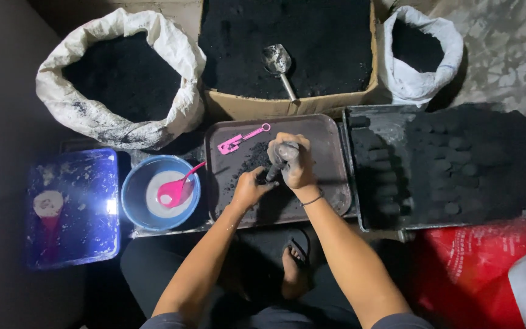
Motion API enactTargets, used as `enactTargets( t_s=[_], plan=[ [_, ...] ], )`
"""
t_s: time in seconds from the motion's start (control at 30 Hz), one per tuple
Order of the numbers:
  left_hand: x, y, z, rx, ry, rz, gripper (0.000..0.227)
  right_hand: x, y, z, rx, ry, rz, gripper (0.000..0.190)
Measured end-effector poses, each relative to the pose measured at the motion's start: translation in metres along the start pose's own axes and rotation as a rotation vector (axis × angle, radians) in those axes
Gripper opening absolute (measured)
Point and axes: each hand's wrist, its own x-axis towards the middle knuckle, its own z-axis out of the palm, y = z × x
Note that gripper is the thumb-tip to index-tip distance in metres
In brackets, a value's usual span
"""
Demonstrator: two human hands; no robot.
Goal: Manually forming charcoal briquettes by filling a mold with powder, tamping it with a rod, and ejecting the finished product.
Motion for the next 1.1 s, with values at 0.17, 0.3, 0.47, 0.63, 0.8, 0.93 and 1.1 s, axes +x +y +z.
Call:
enactTargets(
  t_s=[0.17,0.3,0.47,0.63,0.8,0.93,1.1],
  plan=[
    [0.0,-0.004,0.003,-0.029,-0.003,-0.023,0.029,-0.003,0.008,-0.003,0.028,0.006,0.047,0.04],
    [-0.001,-0.009,0.004,-0.04,0.0,0.013,0.034,-0.005,0.012,-0.002,0.052,0.027,0.049,0.04],
    [-0.002,-0.012,0.006,-0.047,-0.004,0.01,0.031,-0.009,0.006,-0.004,0.002,0.036,0.061,0.042],
    [-0.002,-0.011,0.007,-0.045,0.003,-0.003,0.027,-0.006,-0.001,-0.003,-0.06,0.063,0.115,0.045],
    [-0.006,-0.009,0.01,-0.046,0.005,-0.038,0.026,-0.014,-0.008,0.001,-0.389,0.152,0.119,0.045],
    [-0.003,-0.012,0.012,-0.035,-0.001,-0.007,0.026,-0.01,-0.015,0.0,-0.334,0.212,0.07,0.048],
    [-0.002,-0.021,0.016,0.011,0.009,-0.043,0.031,-0.009,-0.039,-0.001,-0.309,0.283,0.037,0.041]
  ],
)
